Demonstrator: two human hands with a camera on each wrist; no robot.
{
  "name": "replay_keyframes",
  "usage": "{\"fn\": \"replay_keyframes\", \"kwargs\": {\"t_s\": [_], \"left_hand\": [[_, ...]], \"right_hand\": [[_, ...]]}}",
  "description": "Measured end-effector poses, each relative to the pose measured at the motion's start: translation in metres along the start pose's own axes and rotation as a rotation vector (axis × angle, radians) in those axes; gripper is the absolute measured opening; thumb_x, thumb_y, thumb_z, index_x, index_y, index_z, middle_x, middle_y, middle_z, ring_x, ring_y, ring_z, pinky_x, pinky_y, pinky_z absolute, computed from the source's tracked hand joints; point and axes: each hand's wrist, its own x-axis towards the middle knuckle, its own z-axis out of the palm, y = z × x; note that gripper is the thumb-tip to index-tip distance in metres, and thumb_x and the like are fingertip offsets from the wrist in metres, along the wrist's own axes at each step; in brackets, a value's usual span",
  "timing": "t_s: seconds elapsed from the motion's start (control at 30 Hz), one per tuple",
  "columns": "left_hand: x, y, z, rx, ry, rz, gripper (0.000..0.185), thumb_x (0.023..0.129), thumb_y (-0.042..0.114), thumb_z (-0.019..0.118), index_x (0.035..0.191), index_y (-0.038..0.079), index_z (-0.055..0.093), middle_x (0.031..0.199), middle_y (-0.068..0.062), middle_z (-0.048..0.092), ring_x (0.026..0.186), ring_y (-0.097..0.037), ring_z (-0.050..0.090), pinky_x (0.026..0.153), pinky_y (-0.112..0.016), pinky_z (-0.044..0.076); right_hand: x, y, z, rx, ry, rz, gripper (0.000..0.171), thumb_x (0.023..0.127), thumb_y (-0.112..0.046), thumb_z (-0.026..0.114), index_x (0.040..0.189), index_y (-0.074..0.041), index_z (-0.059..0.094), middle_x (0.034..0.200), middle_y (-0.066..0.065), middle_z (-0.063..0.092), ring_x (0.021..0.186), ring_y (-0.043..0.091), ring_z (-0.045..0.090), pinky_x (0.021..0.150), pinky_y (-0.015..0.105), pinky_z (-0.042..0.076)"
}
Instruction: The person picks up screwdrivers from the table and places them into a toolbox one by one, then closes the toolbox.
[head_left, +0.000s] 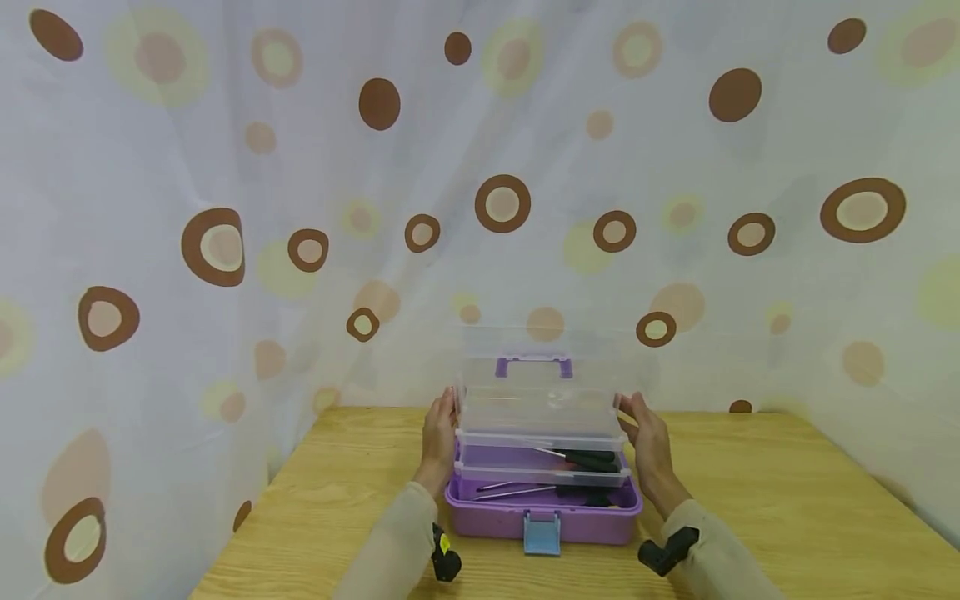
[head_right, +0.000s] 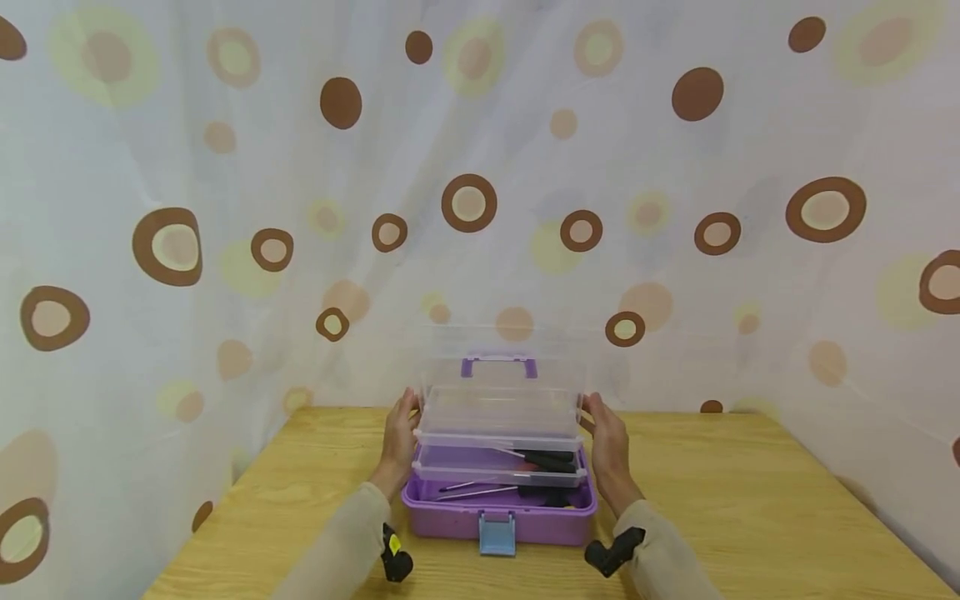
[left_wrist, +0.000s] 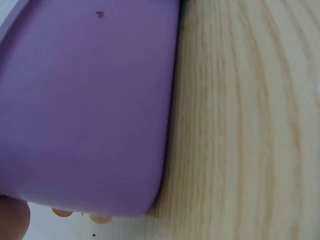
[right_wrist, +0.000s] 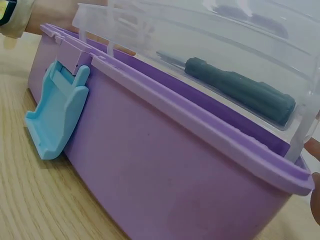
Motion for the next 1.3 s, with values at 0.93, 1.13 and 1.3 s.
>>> {"fn": "replay_keyframes", "kwargs": {"t_s": [0.93, 1.13, 1.3], "left_hand": [[-0.022, 0.014, -0.021, 0.302, -0.129, -0.034, 0.07, 0.108, 0.055, 0.037, 0.145, -0.001, 0.056, 0.147, -0.02, 0.055, 0.138, -0.042, 0.047, 0.115, -0.062, 0.029], [-0.028, 0.017, -0.019, 0.25, -0.159, -0.034, 0.07, 0.109, 0.056, 0.035, 0.153, 0.003, 0.048, 0.154, -0.02, 0.046, 0.143, -0.044, 0.039, 0.116, -0.065, 0.025], [-0.031, 0.018, -0.018, 0.247, -0.162, -0.05, 0.072, 0.107, 0.061, 0.036, 0.156, 0.009, 0.046, 0.156, -0.017, 0.045, 0.145, -0.043, 0.037, 0.117, -0.066, 0.023]], "right_hand": [[-0.018, -0.006, -0.012, -0.118, -0.084, 0.008, 0.076, 0.11, -0.056, 0.031, 0.156, 0.004, 0.039, 0.152, 0.027, 0.045, 0.14, 0.042, 0.043, 0.12, 0.058, 0.022], [-0.022, -0.008, -0.011, -0.104, -0.091, 0.025, 0.078, 0.11, -0.056, 0.031, 0.156, 0.007, 0.037, 0.153, 0.026, 0.044, 0.142, 0.04, 0.042, 0.12, 0.055, 0.025], [-0.025, -0.011, -0.009, -0.078, -0.067, 0.061, 0.076, 0.11, -0.054, 0.034, 0.155, 0.008, 0.036, 0.152, 0.026, 0.043, 0.141, 0.036, 0.043, 0.119, 0.05, 0.029]]}}
